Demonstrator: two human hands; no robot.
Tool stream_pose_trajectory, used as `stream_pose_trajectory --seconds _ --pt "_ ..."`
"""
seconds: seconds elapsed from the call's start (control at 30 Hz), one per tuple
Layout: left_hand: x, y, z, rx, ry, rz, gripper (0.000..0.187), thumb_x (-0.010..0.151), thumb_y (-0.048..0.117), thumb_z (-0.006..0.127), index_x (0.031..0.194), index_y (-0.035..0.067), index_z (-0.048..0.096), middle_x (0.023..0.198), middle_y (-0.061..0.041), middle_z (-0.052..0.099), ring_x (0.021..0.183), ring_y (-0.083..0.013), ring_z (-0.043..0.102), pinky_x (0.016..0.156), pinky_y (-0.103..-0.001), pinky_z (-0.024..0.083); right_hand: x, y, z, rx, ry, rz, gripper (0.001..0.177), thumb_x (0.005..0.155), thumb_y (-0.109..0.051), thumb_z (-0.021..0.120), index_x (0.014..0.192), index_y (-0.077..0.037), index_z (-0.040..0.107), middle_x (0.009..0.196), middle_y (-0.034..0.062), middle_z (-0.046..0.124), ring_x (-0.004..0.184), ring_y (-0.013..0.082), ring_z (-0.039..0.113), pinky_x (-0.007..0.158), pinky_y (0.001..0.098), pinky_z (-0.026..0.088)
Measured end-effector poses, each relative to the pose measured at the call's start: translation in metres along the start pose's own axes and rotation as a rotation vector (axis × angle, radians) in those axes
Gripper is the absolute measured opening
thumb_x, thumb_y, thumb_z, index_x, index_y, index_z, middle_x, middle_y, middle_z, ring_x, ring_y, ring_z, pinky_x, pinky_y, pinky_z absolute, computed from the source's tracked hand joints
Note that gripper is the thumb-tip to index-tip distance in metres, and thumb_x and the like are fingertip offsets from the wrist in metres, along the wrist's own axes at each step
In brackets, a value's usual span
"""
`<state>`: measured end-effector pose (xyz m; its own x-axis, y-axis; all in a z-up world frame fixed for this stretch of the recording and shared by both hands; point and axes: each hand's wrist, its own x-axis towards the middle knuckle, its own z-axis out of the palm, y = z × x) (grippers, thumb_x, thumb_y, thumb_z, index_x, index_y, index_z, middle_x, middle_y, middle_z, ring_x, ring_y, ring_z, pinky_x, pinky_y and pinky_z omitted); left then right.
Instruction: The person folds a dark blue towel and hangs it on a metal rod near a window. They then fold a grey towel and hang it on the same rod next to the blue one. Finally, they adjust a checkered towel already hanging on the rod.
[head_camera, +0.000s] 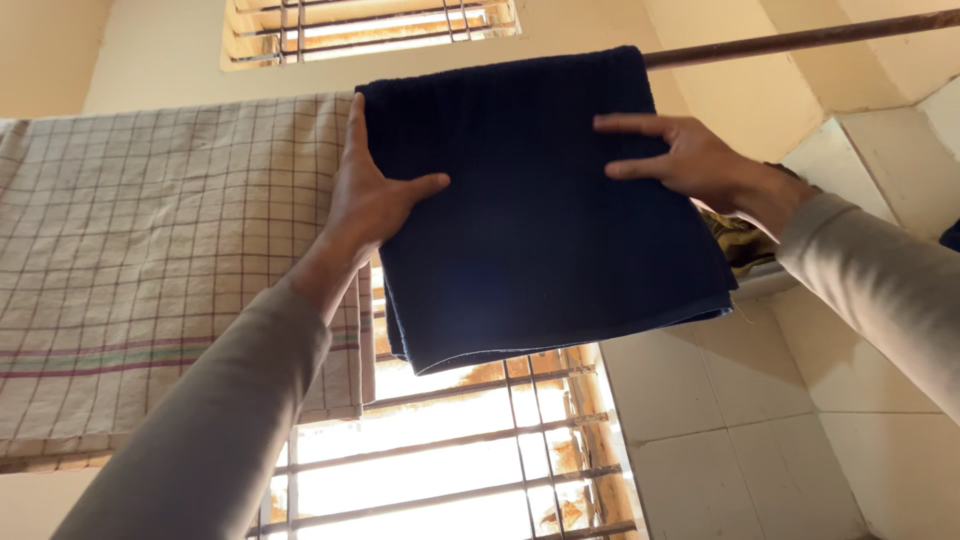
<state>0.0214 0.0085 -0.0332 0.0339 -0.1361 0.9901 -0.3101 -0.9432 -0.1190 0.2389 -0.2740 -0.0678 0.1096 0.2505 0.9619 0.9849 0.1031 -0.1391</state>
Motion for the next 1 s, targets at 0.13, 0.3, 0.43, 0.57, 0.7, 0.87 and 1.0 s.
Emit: stream_pose_trajectory --seconds 0.13,0.3,0.43,0.57,0.7,0.87,1.0 --pt "-0.024 0.011 -0.009 -0.048 -0.105 -0.073 0.122 0.073 0.013 0.089 0.162 0.023 0.006 0.169 -0.017 0.013 0.154 -0.0367 0.019 0.118 -0.05 0.037 -0.014 0.022 0.0 0.103 -0.131 0.082 0.037 0.081 -0.013 0.076 0.118 -0.013 0.076 0.142 0.0138 0.065 0.139 0.0283 0.053 0.117 0.0465 0.039" --pt "-0.047 0.029 -0.024 0.077 -0.364 0.101 0.077 0.079 0.012 0.086 0.148 0.019 0.052 0.162 -0.011 0.043 0.151 -0.0325 0.036 0.121 -0.051 0.03 -0.036 0.025 -0.006 0.062 -0.22 0.118 0.032 0.081 -0.01 0.077 0.113 -0.007 0.079 0.118 0.0137 0.077 0.113 0.0234 0.071 0.105 0.0373 0.054" --pt "-0.066 0.048 -0.039 0.081 -0.519 -0.206 0.048 0.079 0.017 0.079 0.127 0.021 0.071 0.147 -0.009 0.058 0.138 -0.0265 0.053 0.113 -0.047 0.044 -0.053 0.017 -0.015 0.01 -0.244 0.208 0.03 0.08 -0.01 0.078 0.109 -0.008 0.081 0.109 0.0107 0.079 0.097 0.0191 0.073 0.088 0.0302 0.058" --pt "-0.086 0.058 -0.051 0.013 -0.568 -0.307 0.038 0.081 0.018 0.079 0.12 0.02 0.076 0.133 -0.01 0.069 0.119 -0.0242 0.069 0.103 -0.04 0.055 -0.072 0.019 -0.031 -0.063 -0.262 0.232 0.023 0.083 -0.011 0.078 0.104 -0.005 0.086 0.085 0.0064 0.071 0.069 0.0103 0.055 0.058 0.0248 0.043" --pt "-0.102 0.05 -0.053 -0.058 -0.592 -0.316 0.032 0.084 0.018 0.077 0.115 0.016 0.078 0.114 -0.012 0.079 0.099 -0.0214 0.078 0.09 -0.034 0.064 -0.086 0.018 -0.038 -0.029 -0.314 0.375 0.02 0.084 -0.01 0.075 0.1 -0.004 0.086 0.068 0.0033 0.065 0.052 0.0088 0.044 0.045 0.0266 0.032" --pt "-0.12 0.02 -0.041 -0.2 -0.588 -0.288 0.028 0.088 0.017 0.068 0.112 0.013 0.082 0.103 -0.012 0.084 0.085 -0.0164 0.078 0.079 -0.032 0.065 -0.101 0.0 -0.047 0.016 -0.372 0.408 0.02 0.083 -0.009 0.075 0.098 0.001 0.083 0.074 0.006 0.072 0.062 0.0128 0.063 0.056 0.0273 0.052" --pt "-0.145 -0.009 -0.023 -0.447 -0.49 -0.39 0.032 0.095 0.019 0.064 0.12 0.008 0.081 0.086 -0.02 0.081 0.061 -0.0267 0.068 0.056 -0.04 0.056 -0.119 -0.015 -0.055 0.02 -0.493 0.467 0.025 0.08 -0.009 0.076 0.101 0.004 0.082 0.075 0.0175 0.079 0.068 0.0234 0.076 0.065 0.034 0.064"
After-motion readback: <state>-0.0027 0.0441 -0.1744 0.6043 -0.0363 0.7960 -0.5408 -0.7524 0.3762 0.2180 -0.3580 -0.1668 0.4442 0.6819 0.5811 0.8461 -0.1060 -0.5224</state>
